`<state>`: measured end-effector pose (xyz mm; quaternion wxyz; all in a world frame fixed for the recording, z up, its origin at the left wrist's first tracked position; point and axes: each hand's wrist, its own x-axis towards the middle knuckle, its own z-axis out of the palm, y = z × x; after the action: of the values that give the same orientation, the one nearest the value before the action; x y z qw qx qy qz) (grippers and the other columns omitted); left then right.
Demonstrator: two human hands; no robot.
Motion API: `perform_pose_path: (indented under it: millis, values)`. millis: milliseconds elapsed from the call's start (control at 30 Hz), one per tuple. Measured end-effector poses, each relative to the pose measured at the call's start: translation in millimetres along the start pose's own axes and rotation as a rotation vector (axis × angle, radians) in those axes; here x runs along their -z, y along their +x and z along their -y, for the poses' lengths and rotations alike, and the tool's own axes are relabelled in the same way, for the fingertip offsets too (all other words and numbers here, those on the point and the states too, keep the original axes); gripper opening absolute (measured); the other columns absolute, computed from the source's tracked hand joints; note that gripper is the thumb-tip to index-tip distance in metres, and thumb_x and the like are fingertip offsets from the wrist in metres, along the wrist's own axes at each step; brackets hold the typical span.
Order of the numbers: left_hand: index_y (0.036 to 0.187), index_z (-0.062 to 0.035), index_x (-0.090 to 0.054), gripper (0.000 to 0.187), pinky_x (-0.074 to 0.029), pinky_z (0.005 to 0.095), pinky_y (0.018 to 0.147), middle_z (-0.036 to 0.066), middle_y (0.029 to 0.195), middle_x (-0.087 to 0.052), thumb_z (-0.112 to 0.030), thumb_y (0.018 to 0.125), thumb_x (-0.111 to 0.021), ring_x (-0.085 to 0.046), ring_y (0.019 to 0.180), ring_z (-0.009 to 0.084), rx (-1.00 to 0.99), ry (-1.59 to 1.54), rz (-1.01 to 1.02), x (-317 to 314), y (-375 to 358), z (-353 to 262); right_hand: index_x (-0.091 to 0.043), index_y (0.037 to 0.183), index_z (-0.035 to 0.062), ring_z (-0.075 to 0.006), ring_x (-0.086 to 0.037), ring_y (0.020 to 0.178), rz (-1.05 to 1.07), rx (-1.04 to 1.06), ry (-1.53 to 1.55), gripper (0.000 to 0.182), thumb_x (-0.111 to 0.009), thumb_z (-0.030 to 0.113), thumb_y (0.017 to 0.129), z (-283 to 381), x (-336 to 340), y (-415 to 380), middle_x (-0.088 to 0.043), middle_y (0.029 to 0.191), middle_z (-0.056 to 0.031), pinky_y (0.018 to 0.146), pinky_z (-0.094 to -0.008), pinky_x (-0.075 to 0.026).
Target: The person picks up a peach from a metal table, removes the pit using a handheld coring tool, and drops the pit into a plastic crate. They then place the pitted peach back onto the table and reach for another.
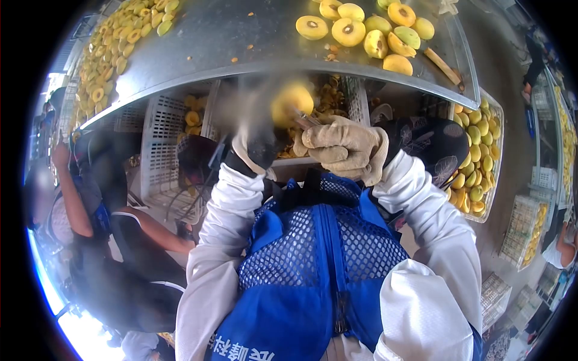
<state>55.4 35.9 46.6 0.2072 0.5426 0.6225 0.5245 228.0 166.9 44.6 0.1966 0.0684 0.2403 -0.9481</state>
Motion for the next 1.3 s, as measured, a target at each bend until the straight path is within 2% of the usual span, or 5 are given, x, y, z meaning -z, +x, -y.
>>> perform_pose_path:
  millis: [233,633,833,1000,1300]
  values:
    - [0.13,-0.0057,-0.052,0.044,-0.058,0.0382,0.089,0.011,0.12,-0.061,-0.035,0.098,-0.061,-0.064,0.108,0.023,0.27,-1.001,-0.205,-29,-16,-1,-0.062,0.109,-0.006,-0.0007,-0.046,0.056,0.189,0.102,0.158,0.031,-0.06,0.023,0.1,-27,9,12,-0.052,0.068,0.0055,0.053,-0.0122,-0.039]
    - [0.133,-0.0113,-0.054,0.053,-0.052,0.0419,0.1,0.009,0.125,-0.061,-0.054,0.101,-0.05,-0.061,0.112,0.0241,0.116,-0.333,-0.288,-43,-47,34,-0.057,0.104,-0.0058,-0.0067,-0.05,0.055,0.101,0.153,0.193,0.039,-0.069,0.028,0.091,-42,7,22,-0.053,0.069,0.0015,0.054,-0.0225,-0.046]
    - [0.123,-0.0029,-0.062,0.041,-0.054,0.0363,0.093,0.013,0.119,-0.066,0.003,0.083,-0.064,-0.065,0.106,0.0278,-0.111,0.172,-0.785,114,-35,100,-0.058,0.104,-0.0014,-0.0062,-0.039,0.035,-0.029,0.665,-0.878,0.026,-0.059,0.024,0.1,-29,26,28,-0.049,0.054,0.0039,0.033,-0.0224,-0.031]
    - [0.113,-0.0107,-0.073,0.022,-0.051,0.0328,0.096,0.007,0.123,-0.067,-0.012,0.096,-0.059,-0.063,0.111,0.026,0.163,1.447,-0.144,245,-47,82,-0.059,0.101,0.0036,-0.0071,-0.039,0.037,-0.386,0.104,-0.36,0.025,-0.061,0.028,0.097,-13,-18,-8,-0.044,0.053,0.0031,0.034,-0.0246,-0.03]
    - [0.14,-0.0041,-0.054,0.056,-0.052,0.0313,0.089,0.009,0.126,-0.065,-0.024,0.091,-0.073,-0.066,0.099,0.019,0.627,0.58,0.214,29,193,59,-0.056,0.088,0.0043,-0.0123,-0.043,0.036,-0.558,0.147,-0.414,0.02,-0.061,0.023,0.093,-8,-17,-21,-0.048,0.054,-0.0019,0.033,-0.0268,-0.031]
